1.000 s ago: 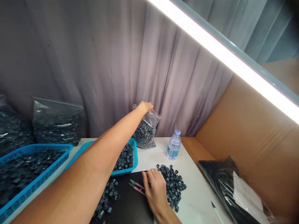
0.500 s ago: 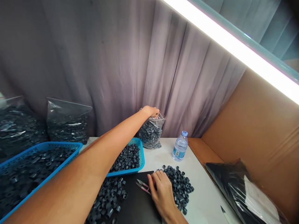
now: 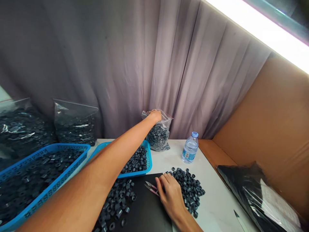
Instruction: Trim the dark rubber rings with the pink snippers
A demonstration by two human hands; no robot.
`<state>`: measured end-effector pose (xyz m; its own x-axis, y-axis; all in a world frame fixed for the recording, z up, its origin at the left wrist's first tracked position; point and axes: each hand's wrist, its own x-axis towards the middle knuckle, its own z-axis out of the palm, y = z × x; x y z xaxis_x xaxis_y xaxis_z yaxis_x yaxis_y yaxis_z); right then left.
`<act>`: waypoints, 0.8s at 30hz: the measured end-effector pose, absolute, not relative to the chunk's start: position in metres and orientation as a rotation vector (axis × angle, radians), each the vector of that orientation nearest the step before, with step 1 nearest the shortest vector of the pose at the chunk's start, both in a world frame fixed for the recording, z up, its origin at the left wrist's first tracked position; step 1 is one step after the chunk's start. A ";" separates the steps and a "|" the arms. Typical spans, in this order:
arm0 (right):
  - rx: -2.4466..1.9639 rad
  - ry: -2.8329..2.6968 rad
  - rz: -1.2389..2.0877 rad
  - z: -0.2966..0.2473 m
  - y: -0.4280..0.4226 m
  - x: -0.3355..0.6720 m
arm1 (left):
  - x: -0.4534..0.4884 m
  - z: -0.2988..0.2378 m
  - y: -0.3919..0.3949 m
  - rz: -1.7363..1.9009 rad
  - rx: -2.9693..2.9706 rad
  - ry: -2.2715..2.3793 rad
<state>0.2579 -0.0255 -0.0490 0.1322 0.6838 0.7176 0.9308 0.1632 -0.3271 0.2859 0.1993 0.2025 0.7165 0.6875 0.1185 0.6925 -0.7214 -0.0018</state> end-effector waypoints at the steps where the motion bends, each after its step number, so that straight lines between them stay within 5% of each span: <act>1: -1.585 -1.619 -0.379 -0.048 -0.026 0.258 | 0.285 0.203 0.199 -0.149 -2.841 -1.160; 24: -1.669 -1.713 -0.455 -0.045 -0.032 0.257 | 0.247 0.240 0.185 -0.078 -2.973 -0.791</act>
<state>0.2572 -0.0320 -0.0453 0.0673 0.7276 0.6827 0.9705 0.1111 -0.2141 0.2473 0.1853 0.2402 0.8667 0.4945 0.0652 0.4977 -0.8660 -0.0490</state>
